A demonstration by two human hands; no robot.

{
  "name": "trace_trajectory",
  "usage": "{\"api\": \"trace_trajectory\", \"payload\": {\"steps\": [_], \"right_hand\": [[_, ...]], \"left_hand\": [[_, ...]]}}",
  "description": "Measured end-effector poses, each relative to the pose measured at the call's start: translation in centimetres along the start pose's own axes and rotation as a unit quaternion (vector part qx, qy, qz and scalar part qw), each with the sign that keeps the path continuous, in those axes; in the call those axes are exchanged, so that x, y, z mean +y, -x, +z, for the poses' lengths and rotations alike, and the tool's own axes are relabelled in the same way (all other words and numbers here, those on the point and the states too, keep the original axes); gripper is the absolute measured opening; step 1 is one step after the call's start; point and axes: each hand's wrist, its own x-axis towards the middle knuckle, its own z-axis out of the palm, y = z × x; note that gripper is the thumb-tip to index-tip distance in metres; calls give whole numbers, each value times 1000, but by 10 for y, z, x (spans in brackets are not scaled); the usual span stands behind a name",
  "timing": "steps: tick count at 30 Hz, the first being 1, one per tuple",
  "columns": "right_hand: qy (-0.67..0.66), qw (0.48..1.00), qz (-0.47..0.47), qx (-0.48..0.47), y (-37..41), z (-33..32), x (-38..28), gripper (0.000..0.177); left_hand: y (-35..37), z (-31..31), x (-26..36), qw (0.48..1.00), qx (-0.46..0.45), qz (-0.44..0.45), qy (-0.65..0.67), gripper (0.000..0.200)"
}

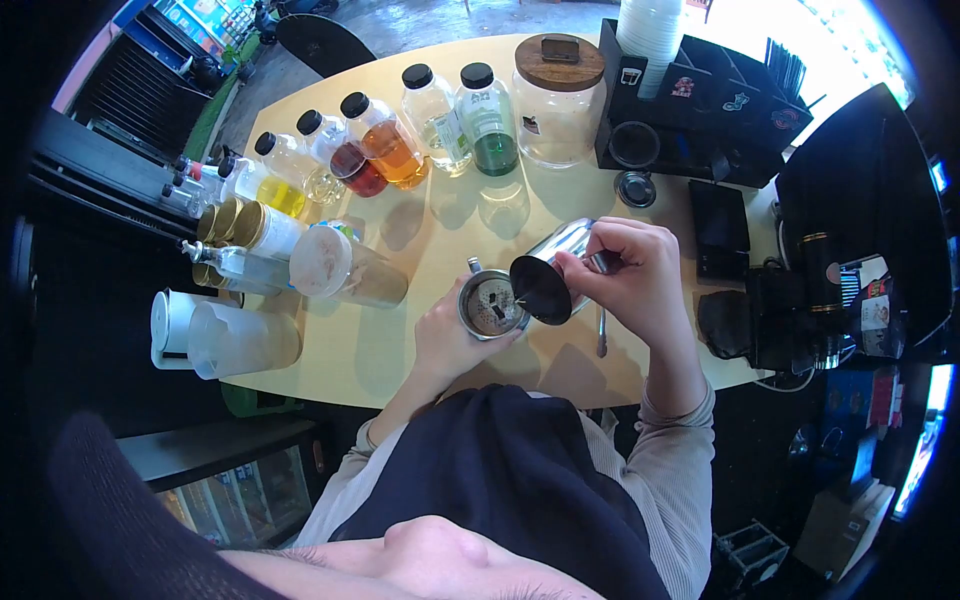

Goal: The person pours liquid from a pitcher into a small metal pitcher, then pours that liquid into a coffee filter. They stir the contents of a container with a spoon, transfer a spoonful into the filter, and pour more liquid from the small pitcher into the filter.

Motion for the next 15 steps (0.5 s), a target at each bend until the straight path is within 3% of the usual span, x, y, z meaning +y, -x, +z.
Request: {"api": "trace_trajectory", "payload": {"steps": [15], "right_hand": [[-17, 1000, 1, -3, -23, 14, -1, 32]], "left_hand": [[0, -3, 3, 1000, -6, -9, -1, 84]]}}
